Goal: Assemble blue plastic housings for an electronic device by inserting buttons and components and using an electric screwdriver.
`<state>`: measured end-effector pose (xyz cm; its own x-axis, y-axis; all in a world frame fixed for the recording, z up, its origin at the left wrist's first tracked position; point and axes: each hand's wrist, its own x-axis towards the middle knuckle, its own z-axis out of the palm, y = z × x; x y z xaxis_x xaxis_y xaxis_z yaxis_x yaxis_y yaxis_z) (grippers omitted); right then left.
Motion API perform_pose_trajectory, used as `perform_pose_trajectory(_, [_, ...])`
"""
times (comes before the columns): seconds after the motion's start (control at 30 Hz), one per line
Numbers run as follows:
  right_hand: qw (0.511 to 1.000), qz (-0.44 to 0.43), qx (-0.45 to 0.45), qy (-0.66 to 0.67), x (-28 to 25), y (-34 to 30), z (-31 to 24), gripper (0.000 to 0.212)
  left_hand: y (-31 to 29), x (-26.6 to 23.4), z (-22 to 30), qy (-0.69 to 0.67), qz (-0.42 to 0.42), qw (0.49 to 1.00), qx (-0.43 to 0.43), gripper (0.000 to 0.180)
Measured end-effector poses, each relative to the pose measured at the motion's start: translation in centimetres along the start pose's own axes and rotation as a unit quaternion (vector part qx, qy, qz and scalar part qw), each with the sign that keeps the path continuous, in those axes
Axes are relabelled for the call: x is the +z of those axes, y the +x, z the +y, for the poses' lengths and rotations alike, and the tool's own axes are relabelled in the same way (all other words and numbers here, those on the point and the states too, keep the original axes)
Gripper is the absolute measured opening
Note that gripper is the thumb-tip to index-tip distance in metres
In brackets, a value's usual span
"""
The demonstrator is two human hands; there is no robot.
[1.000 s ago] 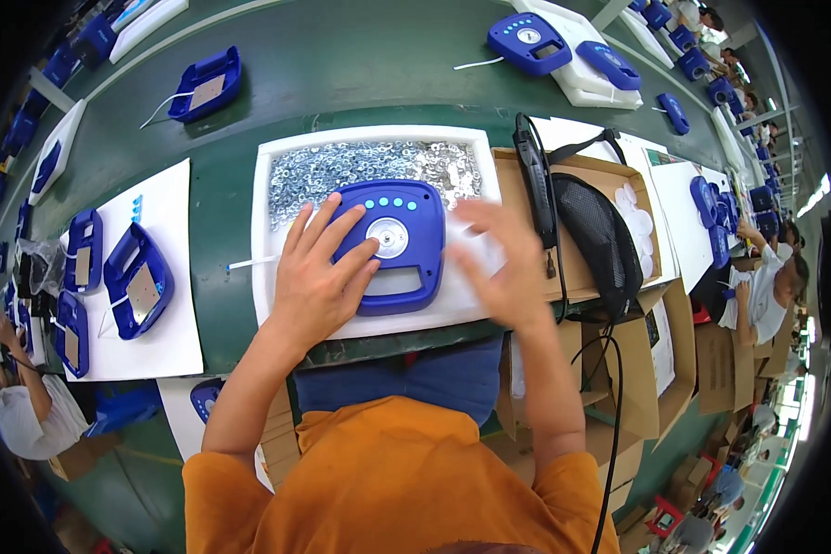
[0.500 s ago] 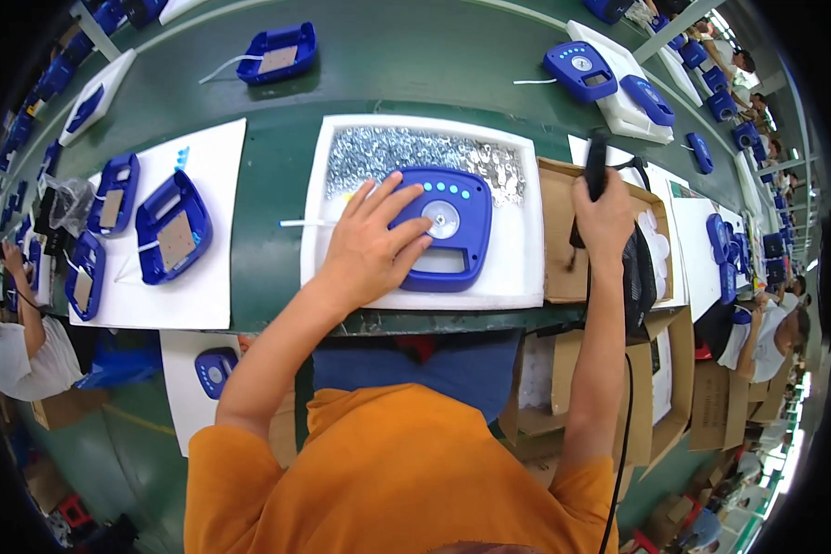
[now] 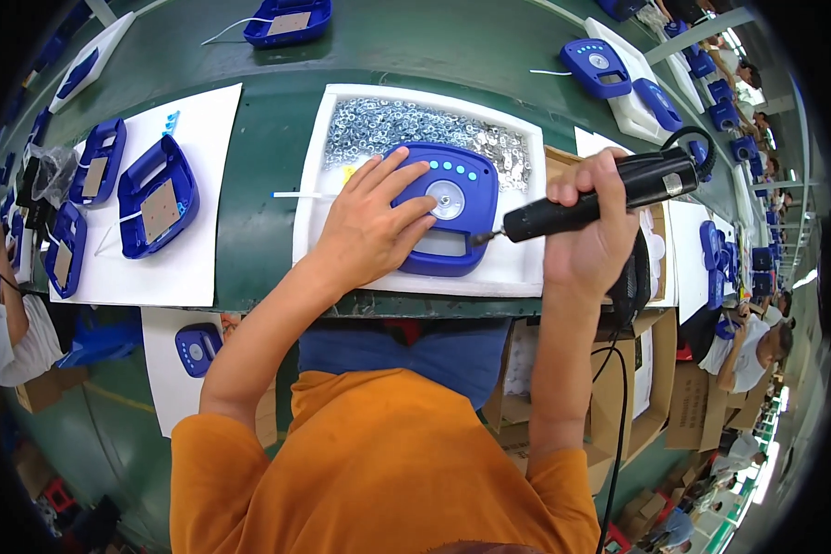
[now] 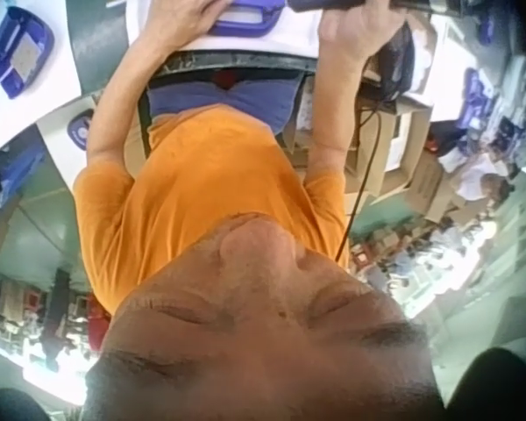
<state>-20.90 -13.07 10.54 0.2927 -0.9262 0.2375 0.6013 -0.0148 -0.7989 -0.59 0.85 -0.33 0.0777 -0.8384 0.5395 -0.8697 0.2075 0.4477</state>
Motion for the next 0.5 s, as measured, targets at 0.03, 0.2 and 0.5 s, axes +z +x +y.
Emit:
perform_pose_trajectory(0.03, [0.999,-0.002,-0.023,-0.023,0.8,0.1,0.7,0.017,0.0,0.1,0.0,-0.004,0.0,1.0,-0.001,0.02])
perform_pose_trajectory(0.2, [0.988,-0.066,-0.087,-0.112,3.5,0.8,3.3,0.022,0.0,0.1,0.0,-0.002,0.0,1.0,-0.004,0.02])
perform_pose_trajectory(0.5, [0.981,-0.099,-0.068,-0.154,4.3,0.3,6.0,0.03,-0.1,0.1,-0.2,-0.001,-0.002,1.0,-0.002,0.021])
